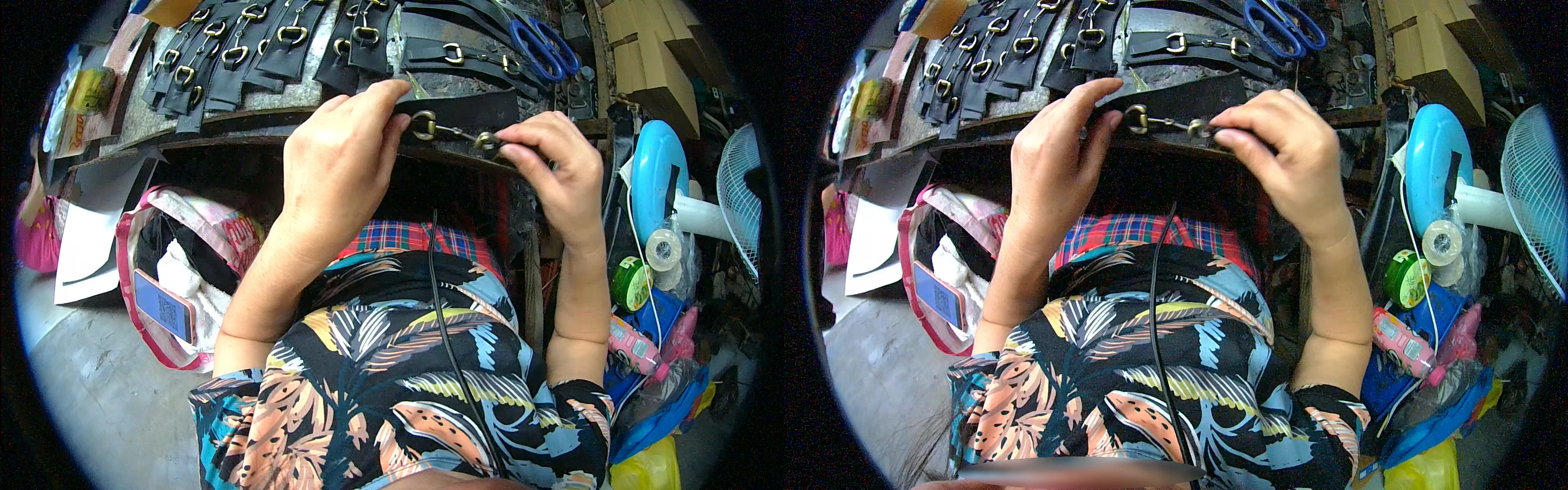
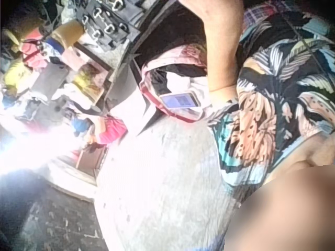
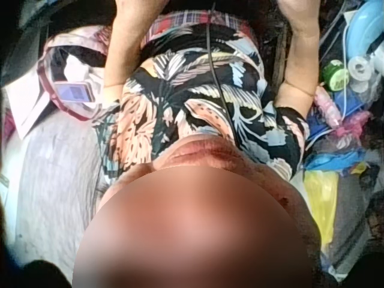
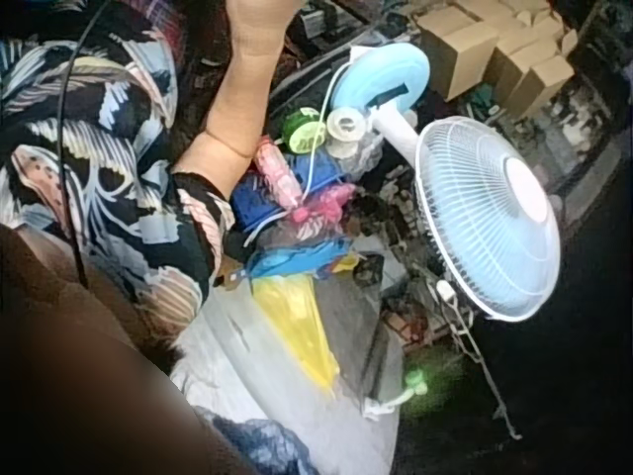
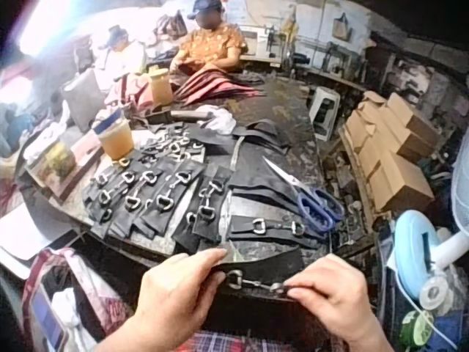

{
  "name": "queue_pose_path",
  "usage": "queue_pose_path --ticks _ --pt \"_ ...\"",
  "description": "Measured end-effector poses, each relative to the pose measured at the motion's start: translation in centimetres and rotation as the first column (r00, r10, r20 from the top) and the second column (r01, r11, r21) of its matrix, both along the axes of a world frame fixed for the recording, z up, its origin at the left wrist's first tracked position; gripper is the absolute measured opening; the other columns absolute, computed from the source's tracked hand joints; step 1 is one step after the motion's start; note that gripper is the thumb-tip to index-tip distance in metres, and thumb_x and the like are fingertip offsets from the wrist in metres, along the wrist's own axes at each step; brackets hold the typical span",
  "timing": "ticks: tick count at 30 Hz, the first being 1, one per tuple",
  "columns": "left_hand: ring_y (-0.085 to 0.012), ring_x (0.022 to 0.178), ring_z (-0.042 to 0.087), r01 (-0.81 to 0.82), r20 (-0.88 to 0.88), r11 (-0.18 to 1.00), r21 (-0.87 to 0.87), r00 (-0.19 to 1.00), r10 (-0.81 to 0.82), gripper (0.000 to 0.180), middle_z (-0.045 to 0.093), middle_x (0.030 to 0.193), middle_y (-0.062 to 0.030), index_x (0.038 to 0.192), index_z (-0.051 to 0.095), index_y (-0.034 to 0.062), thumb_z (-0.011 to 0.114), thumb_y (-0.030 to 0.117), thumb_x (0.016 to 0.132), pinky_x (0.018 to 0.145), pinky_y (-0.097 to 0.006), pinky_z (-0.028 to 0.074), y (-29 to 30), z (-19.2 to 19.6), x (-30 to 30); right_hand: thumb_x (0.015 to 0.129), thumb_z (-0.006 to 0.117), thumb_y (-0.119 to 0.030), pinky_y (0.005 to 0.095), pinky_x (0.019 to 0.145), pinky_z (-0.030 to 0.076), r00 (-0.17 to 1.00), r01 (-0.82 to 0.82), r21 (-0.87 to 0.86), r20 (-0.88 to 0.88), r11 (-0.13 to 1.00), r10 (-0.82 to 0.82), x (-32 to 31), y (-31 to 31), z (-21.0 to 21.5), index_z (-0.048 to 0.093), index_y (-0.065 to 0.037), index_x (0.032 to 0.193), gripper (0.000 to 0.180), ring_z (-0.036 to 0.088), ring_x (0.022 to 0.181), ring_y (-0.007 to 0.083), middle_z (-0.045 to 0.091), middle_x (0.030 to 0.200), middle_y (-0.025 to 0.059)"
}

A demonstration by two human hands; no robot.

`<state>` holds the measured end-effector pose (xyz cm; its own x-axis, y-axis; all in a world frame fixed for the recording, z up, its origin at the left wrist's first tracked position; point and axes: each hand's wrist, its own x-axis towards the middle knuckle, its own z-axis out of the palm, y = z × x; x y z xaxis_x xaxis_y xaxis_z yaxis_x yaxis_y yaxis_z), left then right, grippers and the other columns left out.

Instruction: The person assembles black leather keychains with brass hardware on a cluttered workbench. They pick up leather strips, thread metal rings and clasps, trim excess material with scissors, and place finished keychains in a row on the table.

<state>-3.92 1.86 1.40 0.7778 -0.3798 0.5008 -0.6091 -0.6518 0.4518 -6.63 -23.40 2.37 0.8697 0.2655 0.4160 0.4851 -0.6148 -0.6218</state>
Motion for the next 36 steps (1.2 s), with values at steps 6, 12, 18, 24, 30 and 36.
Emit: queue_pose_path --ticks 6,12,18,24,30,36 --pt "-0.0286 0.084 0.064 -0.117 0.049 0.987 0.113 0.992 0.113 0.025 0.064 0.091 -0.0071 0.109 0.066 0.01 0.075 0.011 0.086 0.069 -0.039 0.053 -0.2 -0.1 -0.5 0.085 0.081 -0.011 0.0274 0.066 0.05 0.953 0.239 0.032 -0.201 0.971 -0.228 0.8 0.0 -0.1 0.074 -0.001 0.088 0.013 0.064 0.071 0.0147 0.068 0.081 0.0068" --pt "-0.0254 0.083 0.061 -0.023 0.124 0.998 0.062 0.992 0.015 0.02 0.063 0.092 -0.0022 0.092 0.069 0.0116 0.081 0.012 0.077 0.068 -0.036 0.053 0.7 -0.7 -0.5 0.086 0.08 -0.014 0.029 0.066 0.049 0.952 0.28 -0.047 -0.111 0.959 -0.283 2.1 0.7 -0.3 0.072 -0.002 0.087 0.014 0.062 0.07 0.016 0.066 0.079 0.0057" --pt "-0.0215 0.081 0.06 -0.006 0.171 1.0 0.028 0.985 0.001 0.018 0.068 0.097 0.0001 0.09 0.074 0.0122 0.082 0.012 0.074 0.066 -0.032 0.053 1.2 -1.6 -0.4 0.087 0.079 -0.02 0.0351 0.065 0.05 0.948 0.314 -0.16 0.004 0.936 -0.318 2.9 1.4 -0.7 0.071 -0.006 0.087 0.016 0.064 0.071 0.0237 0.066 0.079 0.0074" --pt "-0.021 0.082 0.06 -0.022 0.166 0.997 0.067 0.986 0.01 0.023 0.067 0.095 0.0017 0.093 0.076 0.0138 0.08 0.008 0.071 0.067 -0.031 0.053 0.4 -1.0 -0.4 0.087 0.079 -0.025 0.0378 0.066 0.051 0.946 0.323 -0.132 0.015 0.937 -0.323 3.0 1.5 -0.5 0.07 -0.007 0.086 0.019 0.065 0.073 0.0255 0.066 0.079 0.0066" --pt "-0.0219 0.086 0.059 -0.006 0.099 0.984 0.179 0.995 -0.012 0.024 0.066 0.097 0.0021 0.093 0.076 0.0137 0.081 0.012 0.07 0.07 -0.032 0.053 0.1 0.5 -0.3 0.089 0.077 -0.026 0.0374 0.067 0.052 0.932 0.353 -0.169 -0.018 0.92 -0.361 2.8 1.2 -0.9 0.071 -0.008 0.093 0.02 0.066 0.073 0.0244 0.068 0.084 0.0069" --pt "-0.0284 0.094 0.061 0.135 0.165 0.99 0.038 0.976 -0.139 0.035 0.069 0.107 -0.0054 0.109 0.072 0.009 0.084 0.014 0.077 0.079 -0.037 0.053 -2.9 0.9 1.4 0.09 0.076 -0.012 0.0278 0.067 0.049 0.95 0.288 -0.049 -0.108 0.956 -0.292 2.4 0.4 -0.6 0.073 -0.003 0.105 0.017 0.061 0.072 0.0135 0.068 0.088 0.0056"
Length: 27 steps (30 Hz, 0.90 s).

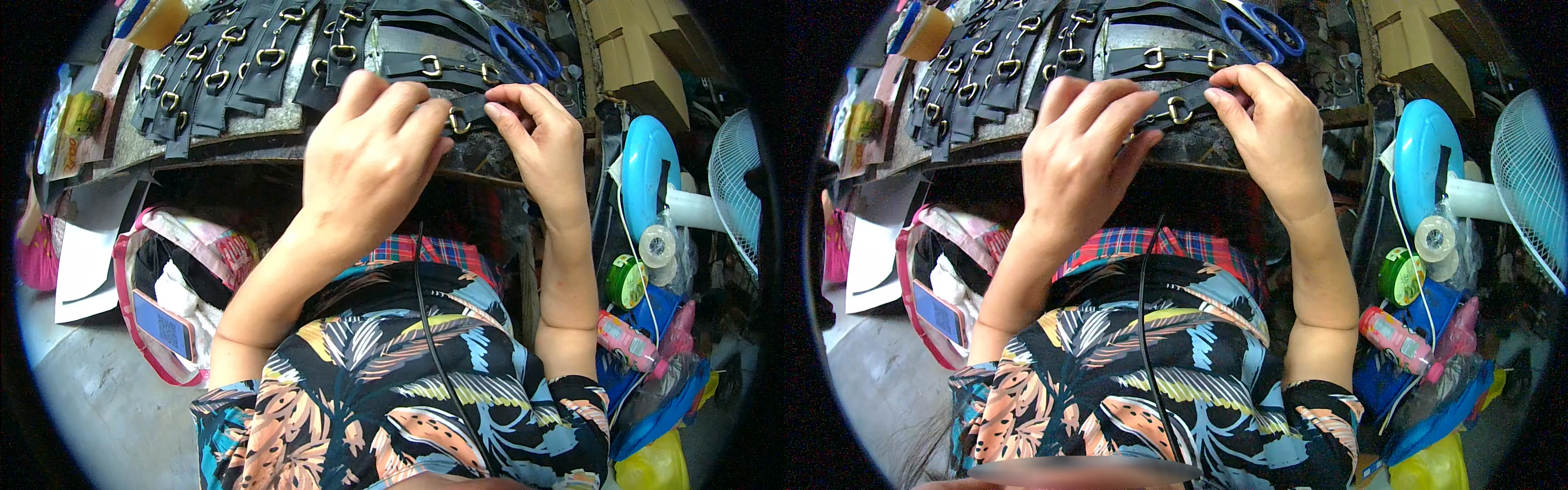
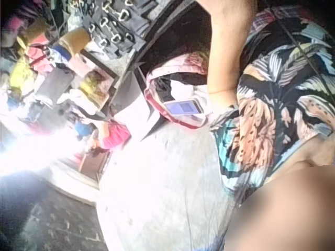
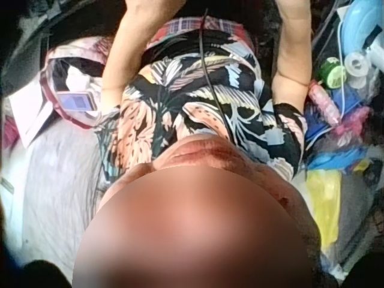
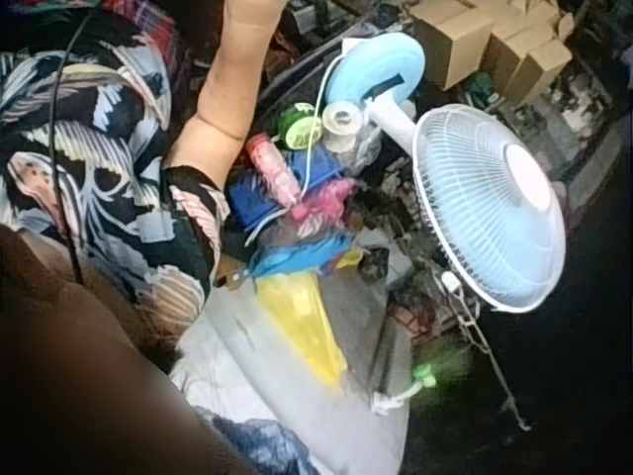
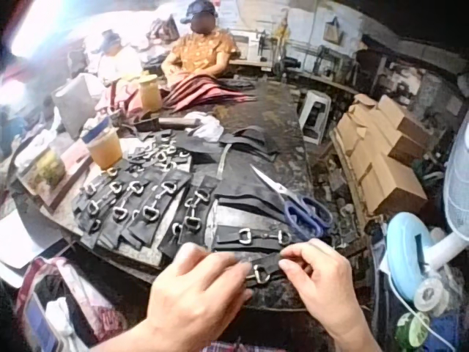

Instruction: The person assembles black leather keychains with brass hardware on a cluttered workbench. They pick up leather strips, thread metal rings and clasps, trim excess material with scissors, and place finished keychains in a row on the table.

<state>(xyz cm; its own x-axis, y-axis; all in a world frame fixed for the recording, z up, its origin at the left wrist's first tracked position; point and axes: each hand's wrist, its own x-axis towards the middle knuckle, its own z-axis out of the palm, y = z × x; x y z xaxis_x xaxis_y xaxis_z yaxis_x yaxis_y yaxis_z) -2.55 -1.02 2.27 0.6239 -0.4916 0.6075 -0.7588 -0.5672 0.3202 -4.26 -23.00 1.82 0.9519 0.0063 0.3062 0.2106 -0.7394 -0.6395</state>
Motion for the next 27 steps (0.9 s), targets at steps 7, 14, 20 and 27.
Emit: queue_pose_path --ticks 7,14,20,27 --pt "-0.0272 0.091 0.058 -0.088 -0.082 0.993 0.078 0.992 0.094 0.029 0.063 0.092 -0.0049 0.097 0.072 0.0093 0.084 0.015 0.072 0.077 -0.036 0.053 0.5 -0.6 0.0 0.084 0.079 -0.013 0.0328 0.067 0.052 0.999 0.029 0.018 0.04 0.999 -0.029 -0.7 -0.1 -0.1 0.074 -0.006 0.103 0.021 0.065 0.073 0.0195 0.067 0.087 0.0066" --pt "-0.0262 0.089 0.058 -0.102 -0.092 0.993 0.052 0.99 0.107 0.019 0.063 0.093 -0.0035 0.09 0.073 0.0119 0.083 0.017 0.075 0.075 -0.036 0.053 0.6 -1.5 -0.2 0.083 0.08 -0.009 0.0313 0.07 0.052 0.993 -0.033 -0.059 0.107 0.998 0.039 -0.6 0.1 0.1 0.073 -0.004 0.102 0.021 0.066 0.076 0.0203 0.066 0.086 0.0064" --pt "-0.026 0.089 0.058 -0.106 -0.097 0.991 0.077 0.989 0.113 0.017 0.063 0.093 -0.0028 0.089 0.071 0.0121 0.081 0.018 0.077 0.074 -0.037 0.053 0.6 -1.4 -0.2 0.09 0.077 -0.011 0.0271 0.072 0.051 0.996 -0.056 0.356 -0.039 0.933 0.074 -1.1 -0.4 0.5 0.072 -0.001 0.095 0.012 0.064 0.077 0.0098 0.069 0.084 0.0022" --pt "-0.0264 0.089 0.058 -0.123 -0.115 0.991 0.058 0.985 0.129 0.017 0.063 0.093 -0.0024 0.091 0.072 0.0127 0.082 0.018 0.078 0.074 -0.037 0.053 0.6 -1.6 -0.3 0.093 0.074 -0.008 0.0221 0.072 0.046 0.993 0.118 0.09 -0.029 0.989 -0.116 -0.3 -1.1 0.5 0.072 0.002 0.099 0.011 0.058 0.079 0.0068 0.066 0.086 0.0005"
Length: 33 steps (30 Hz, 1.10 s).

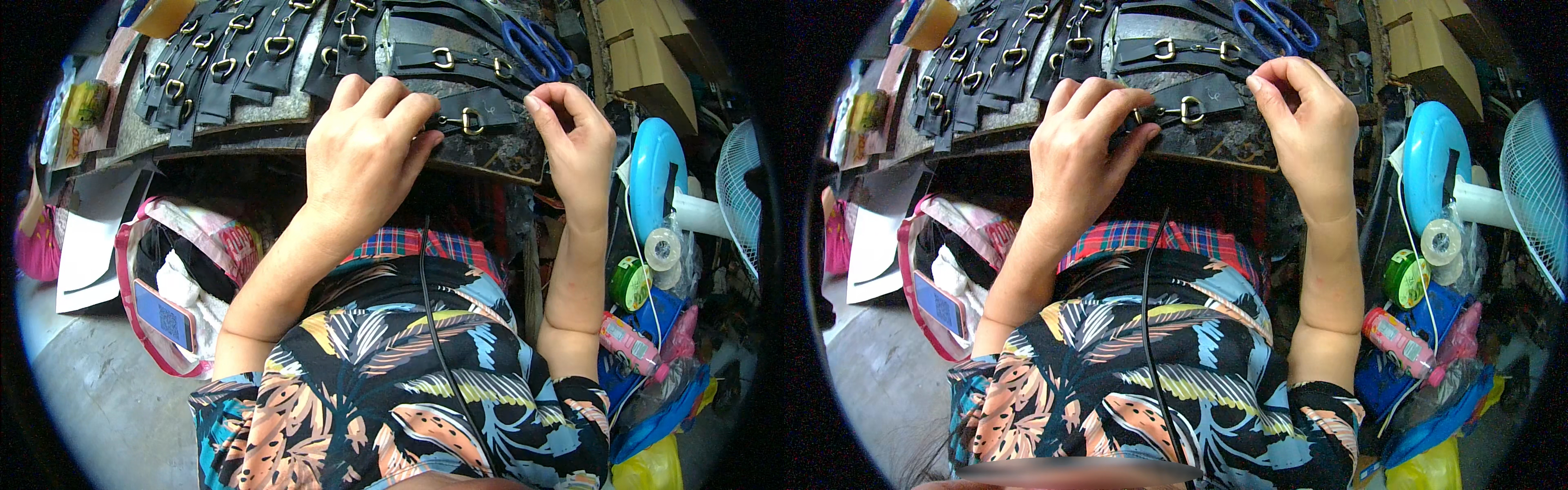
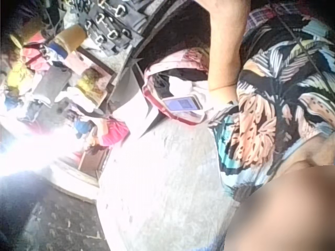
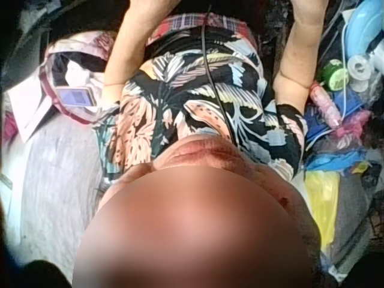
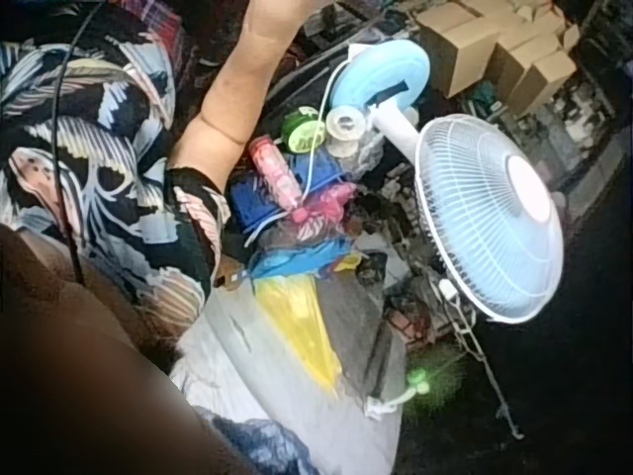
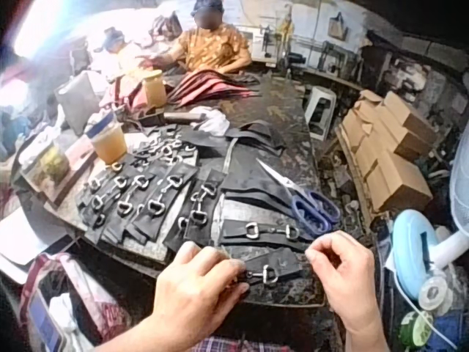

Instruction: The person assembles black leather keychains with brass hardware on a cluttered workbench. They pick up leather strips, thread metal rings and clasps, trim excess material with scissors, and place finished keychains in a row on the table.

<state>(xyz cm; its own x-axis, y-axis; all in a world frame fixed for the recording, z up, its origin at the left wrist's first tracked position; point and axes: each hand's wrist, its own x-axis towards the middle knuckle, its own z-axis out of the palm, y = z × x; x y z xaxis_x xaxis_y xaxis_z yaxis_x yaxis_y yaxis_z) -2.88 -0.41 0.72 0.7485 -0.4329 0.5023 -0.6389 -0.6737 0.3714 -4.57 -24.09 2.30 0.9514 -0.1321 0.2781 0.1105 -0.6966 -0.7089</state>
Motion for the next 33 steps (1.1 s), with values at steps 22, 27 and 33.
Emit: queue_pose_path --ticks 22,27,33 --pt "-0.0286 0.083 0.061 0.031 -0.029 0.959 -0.282 0.999 -0.04 0.013 0.065 0.089 -0.0057 0.086 0.068 0.0079 0.077 0.007 0.077 0.072 -0.039 0.051 0.0 -1.2 0.5 0.077 0.083 -0.014 0.0356 0.071 0.052 0.911 -0.268 -0.343 0.215 0.9 0.353 -0.6 1.3 0.9 0.075 -0.007 0.09 0.018 0.065 0.082 0.0247 0.07 0.086 0.0048" --pt "-0.0281 0.083 0.061 0.047 -0.02 0.944 -0.325 0.998 -0.056 0.014 0.067 0.091 -0.0057 0.086 0.067 0.0077 0.077 0.006 0.077 0.072 -0.038 0.051 0.0 -1.5 0.7 0.076 0.082 -0.012 0.0364 0.071 0.053 0.915 -0.272 -0.385 0.18 0.882 0.361 -0.7 1.5 0.8 0.072 -0.008 0.088 0.017 0.064 0.082 0.025 0.068 0.086 0.0044" --pt "-0.028 0.089 0.062 0.053 -0.095 0.952 -0.301 0.992 -0.086 0.014 0.068 0.095 -0.0088 0.09 0.069 0.0042 0.076 0.002 0.079 0.08 -0.037 0.049 0.3 -1.0 0.3 0.073 0.081 -0.004 0.0348 0.074 0.053 0.912 -0.237 -0.389 0.226 0.89 0.341 -0.4 0.8 1.0 0.07 -0.006 0.086 0.017 0.066 0.084 0.0245 0.069 0.088 0.0059"
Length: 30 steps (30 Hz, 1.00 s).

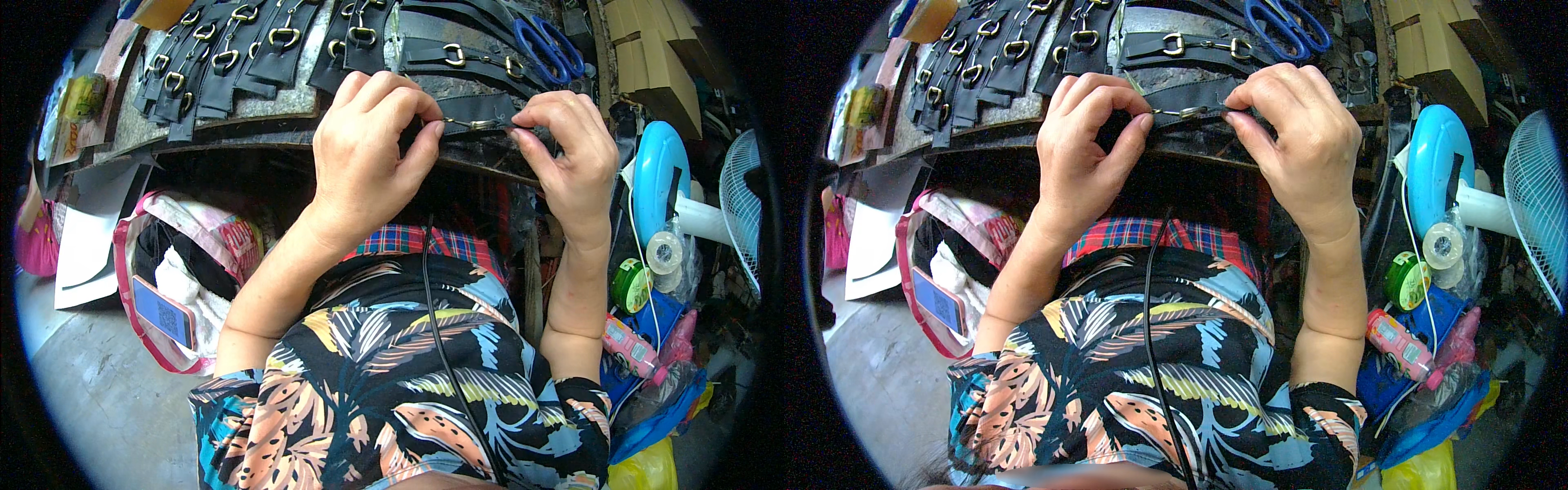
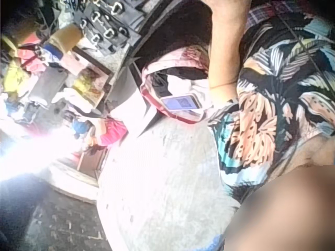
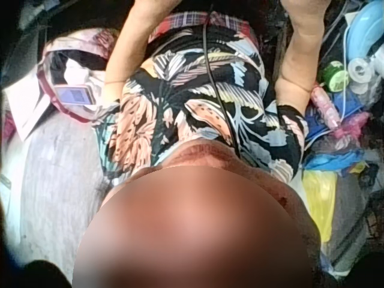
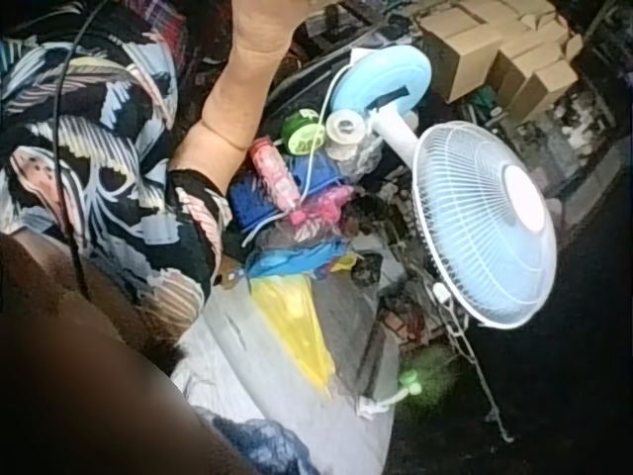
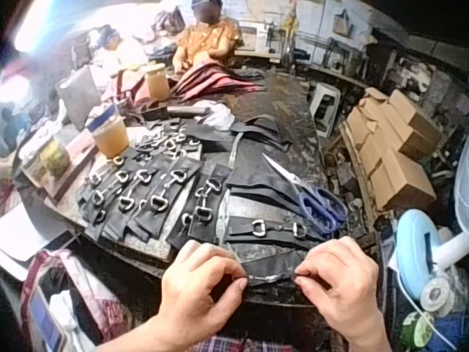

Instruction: The person assembles black leather keychains with brass hardware on a cluttered workbench. They pick up leather strips, thread metal rings and clasps, trim excess material with scissors, and place finished keychains in a row on the table.

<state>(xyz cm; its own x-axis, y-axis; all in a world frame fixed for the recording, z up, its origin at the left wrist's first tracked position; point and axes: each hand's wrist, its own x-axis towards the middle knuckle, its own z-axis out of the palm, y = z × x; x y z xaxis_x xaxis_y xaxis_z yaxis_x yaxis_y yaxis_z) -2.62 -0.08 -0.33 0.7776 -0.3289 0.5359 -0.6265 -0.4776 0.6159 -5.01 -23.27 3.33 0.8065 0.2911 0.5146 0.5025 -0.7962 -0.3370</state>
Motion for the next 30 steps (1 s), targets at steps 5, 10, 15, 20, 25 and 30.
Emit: queue_pose_path --ticks 5,10,15,20,25,30 --pt "-0.0282 0.09 0.061 -0.005 -0.018 0.997 0.08 1.0 0.006 0.015 0.068 0.095 -0.0082 0.093 0.071 0.0055 0.077 0.004 0.079 0.08 -0.037 0.049 0.0 0.4 -0.1 0.082 0.077 0.002 0.0297 0.078 0.053 0.931 0.019 0.575 -0.309 0.818 0.195 -0.7 0.0 -0.1 0.069 -0.003 0.088 0.011 0.068 0.086 0.0158 0.073 0.093 0.0061" --pt "-0.0283 0.092 0.061 -0.01 -0.032 0.998 0.065 0.999 0.012 0.018 0.068 0.095 -0.0087 0.099 0.075 0.0053 0.076 0.006 0.081 0.082 -0.037 0.049 -0.2 0.5 -0.2 0.091 0.072 0.002 0.0225 0.081 0.053 0.852 0.215 0.84 -0.411 0.499 0.324 -0.6 0.4 -0.4 0.067 -0.001 0.097 0.008 0.068 0.089 0.0098 0.072 0.094 0.0049" --pt "-0.0267 0.094 0.061 0.037 -0.164 0.999 0.008 0.986 -0.035 0.012 0.069 0.095 -0.0087 0.095 0.076 0.0038 0.074 0.008 0.084 0.086 -0.035 0.048 0.4 0.6 0.0 0.093 0.068 -0.001 0.0271 0.08 0.054 0.905 0.209 0.606 -0.418 0.768 0.084 0.0 1.6 -1.1 0.074 -0.003 0.104 0.013 0.068 0.089 0.0138 0.072 0.099 0.0028" --pt "-0.025 0.094 0.062 0.034 -0.207 0.999 -0.038 0.977 -0.042 0.011 0.069 0.095 -0.0088 0.095 0.076 0.0031 0.073 0.009 0.087 0.086 -0.034 0.047 0.5 0.6 0.1 0.082 0.078 -0.013 0.0387 0.086 0.052 0.998 -0.065 0.108 0.023 0.992 0.063 0.8 1.8 -0.7 0.076 -0.008 0.102 0.021 0.064 0.097 0.0284 0.072 0.103 0.0071" --pt "-0.0242 0.093 0.061 0.032 -0.21 0.999 -0.028 0.977 -0.037 0.011 0.069 0.095 -0.0088 0.095 0.076 0.003 0.072 0.009 0.088 0.085 -0.033 0.047 0.5 0.6 0.0 0.075 0.084 -0.017 0.0385 0.085 0.051 0.991 -0.125 0.114 -0.024 0.986 0.128 0.9 2.4 -0.7 0.073 -0.009 0.092 0.021 0.064 0.094 0.0267 0.072 0.094 0.0039" --pt "-0.0238 0.091 0.06 0.037 -0.216 0.998 -0.048 0.975 -0.047 0.011 0.069 0.095 -0.0085 0.097 0.076 0.0028 0.071 0.009 0.089 0.083 -0.034 0.046 0.5 0.7 0.0 0.076 0.083 -0.012 0.0378 0.087 0.049 0.979 -0.192 0.114 -0.053 0.975 0.199 0.7 2.4 -0.5 0.069 -0.007 0.088 0.018 0.064 0.093 0.0249 0.072 0.09 0.0044"
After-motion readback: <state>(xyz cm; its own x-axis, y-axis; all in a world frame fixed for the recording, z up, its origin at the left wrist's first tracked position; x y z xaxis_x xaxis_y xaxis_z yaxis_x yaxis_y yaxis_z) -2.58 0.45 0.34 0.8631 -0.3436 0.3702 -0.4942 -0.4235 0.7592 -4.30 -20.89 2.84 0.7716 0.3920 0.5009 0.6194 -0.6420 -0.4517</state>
